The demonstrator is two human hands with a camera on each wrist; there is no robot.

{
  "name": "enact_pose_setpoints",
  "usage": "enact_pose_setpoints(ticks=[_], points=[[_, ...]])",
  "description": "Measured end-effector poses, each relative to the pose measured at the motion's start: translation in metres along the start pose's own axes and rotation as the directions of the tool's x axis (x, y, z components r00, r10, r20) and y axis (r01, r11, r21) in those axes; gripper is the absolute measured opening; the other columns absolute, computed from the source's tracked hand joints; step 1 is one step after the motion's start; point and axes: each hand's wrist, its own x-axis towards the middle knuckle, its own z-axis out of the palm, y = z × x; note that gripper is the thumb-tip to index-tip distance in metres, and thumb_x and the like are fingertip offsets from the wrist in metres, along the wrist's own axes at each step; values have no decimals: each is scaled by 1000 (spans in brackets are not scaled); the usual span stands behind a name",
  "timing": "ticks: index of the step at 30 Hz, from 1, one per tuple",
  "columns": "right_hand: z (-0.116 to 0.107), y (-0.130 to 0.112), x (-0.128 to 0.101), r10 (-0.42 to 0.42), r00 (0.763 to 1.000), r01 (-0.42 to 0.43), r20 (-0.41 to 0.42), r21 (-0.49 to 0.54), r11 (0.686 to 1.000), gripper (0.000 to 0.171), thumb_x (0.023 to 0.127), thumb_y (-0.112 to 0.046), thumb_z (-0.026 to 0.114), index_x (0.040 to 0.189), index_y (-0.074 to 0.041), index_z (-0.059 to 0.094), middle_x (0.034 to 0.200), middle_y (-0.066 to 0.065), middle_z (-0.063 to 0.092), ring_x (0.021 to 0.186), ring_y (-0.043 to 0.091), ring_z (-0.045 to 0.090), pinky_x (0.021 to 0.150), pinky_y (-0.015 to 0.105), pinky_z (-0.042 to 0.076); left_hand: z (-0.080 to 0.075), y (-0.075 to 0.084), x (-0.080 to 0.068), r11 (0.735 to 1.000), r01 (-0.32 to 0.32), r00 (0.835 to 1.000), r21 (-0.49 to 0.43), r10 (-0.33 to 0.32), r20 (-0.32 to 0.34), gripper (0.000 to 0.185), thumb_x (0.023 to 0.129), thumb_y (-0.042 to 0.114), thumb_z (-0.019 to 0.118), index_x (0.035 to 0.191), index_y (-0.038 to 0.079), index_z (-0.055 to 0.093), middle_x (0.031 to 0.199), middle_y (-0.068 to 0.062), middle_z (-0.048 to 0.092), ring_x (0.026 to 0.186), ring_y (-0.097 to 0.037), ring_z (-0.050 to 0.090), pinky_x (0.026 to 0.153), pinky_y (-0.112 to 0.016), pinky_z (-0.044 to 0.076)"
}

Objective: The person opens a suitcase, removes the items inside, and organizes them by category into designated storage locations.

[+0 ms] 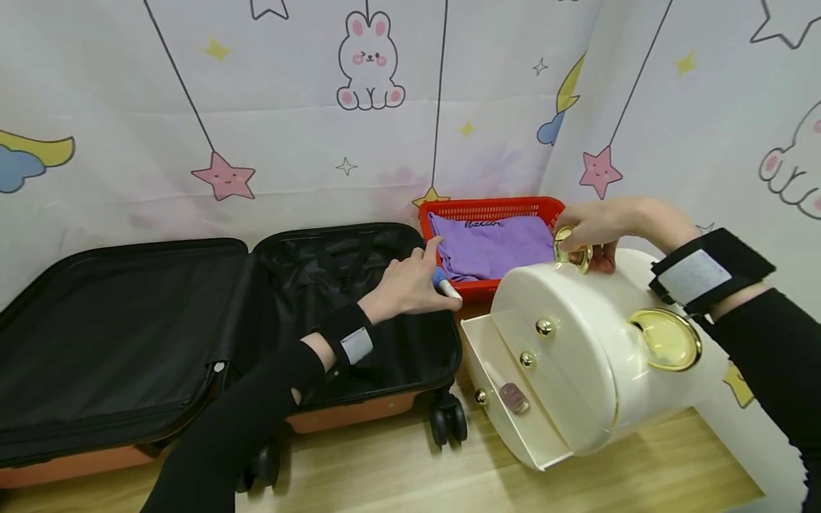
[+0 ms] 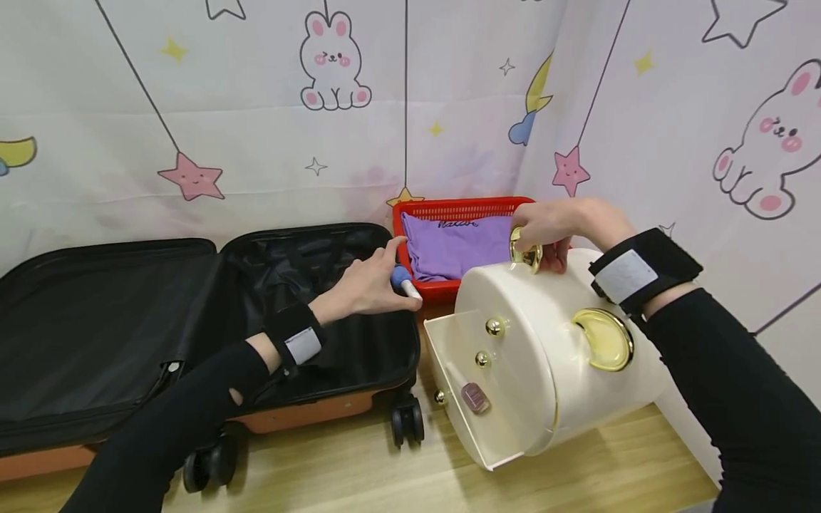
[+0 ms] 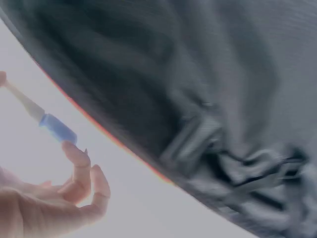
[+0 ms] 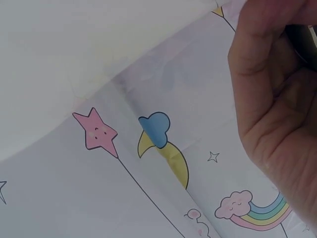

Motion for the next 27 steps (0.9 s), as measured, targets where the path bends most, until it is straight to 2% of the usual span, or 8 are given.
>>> enact_pose_setpoints(ticks=[3, 8, 11, 14, 16, 20, 24, 27], points=[[0, 0, 0, 6, 1000, -6, -2, 1, 1000, 12, 99, -14, 44, 92, -5, 49, 71, 0, 57, 55, 11, 59, 57, 28, 56, -5, 19, -8, 997, -58, 998, 48, 60, -30, 101, 79, 61, 71, 157, 13, 27, 117, -13, 62, 98, -24, 61, 86, -42, 51], [1, -2, 4, -2, 1000, 2, -5, -16, 1000, 13, 99, -15, 44, 99, -3, 50, 71, 0, 58, 54, 11, 59, 57, 28, 56, -4, 41, -25, 985, -126, 992, 122, 128, -12, 68, 83, 65, 66, 133, 20, 59, 110, -10, 58, 102, -24, 53, 86, -37, 45], [2, -2, 5, 1, 1000, -1, -6, -30, 1000, 14, 99, -15, 43, 100, -3, 51, 71, 0, 59, 54, 10, 60, 57, 28, 56, 0, 57, -41, 963, -201, 979, 181, 195, 55, 53, 87, 65, 62, 121, 24, 67, 102, -8, 57, 95, -22, 52, 78, -32, 44], [2, -2, 4, 5, 1000, -5, -6, -25, 1000, 15, 100, -16, 43, 101, -3, 50, 72, 0, 59, 55, 10, 60, 58, 28, 56, 3, 77, -58, 924, -283, 956, 255, 252, 147, 49, 89, 67, 59, 117, 28, 69, 97, -5, 58, 88, -18, 55, 69, -27, 43], [2, -2, 3, 8, 1000, -8, -9, -15, 1000, 15, 100, -17, 44, 102, -3, 50, 72, 0, 58, 55, 11, 60, 58, 28, 56, 6, 88, -68, 897, -330, 938, 295, 278, 205, 44, 89, 68, 58, 111, 31, 70, 98, -3, 59, 89, -16, 56, 69, -25, 44], [3, -3, 2, 2, 1000, -2, -5, -7, 1000, 14, 100, -16, 45, 102, -3, 51, 72, 1, 58, 55, 11, 60, 58, 29, 57, 11, 107, -84, 860, -380, 909, 340, 279, 310, 34, 89, 66, 59, 105, 38, 73, 107, -3, 61, 101, -16, 58, 78, -26, 50], [2, -2, 1, -5, 1000, 5, 3, -6, 1000, 12, 100, -15, 45, 99, -5, 51, 69, 0, 58, 53, 10, 60, 57, 29, 57, 13, 122, -93, 823, -427, 887, 375, 300, 352, 30, 92, 63, 58, 105, 41, 73, 106, -2, 61, 99, -15, 57, 74, -26, 51], [2, -2, 0, -13, 1000, 13, -2, -3, 1000, 11, 99, -15, 44, 96, -6, 51, 68, 0, 58, 53, 10, 59, 56, 29, 56, 17, 128, -94, 809, -437, 883, 394, 305, 356, 35, 93, 66, 55, 101, 37, 72, 102, -1, 61, 94, -14, 55, 67, -26, 49]])
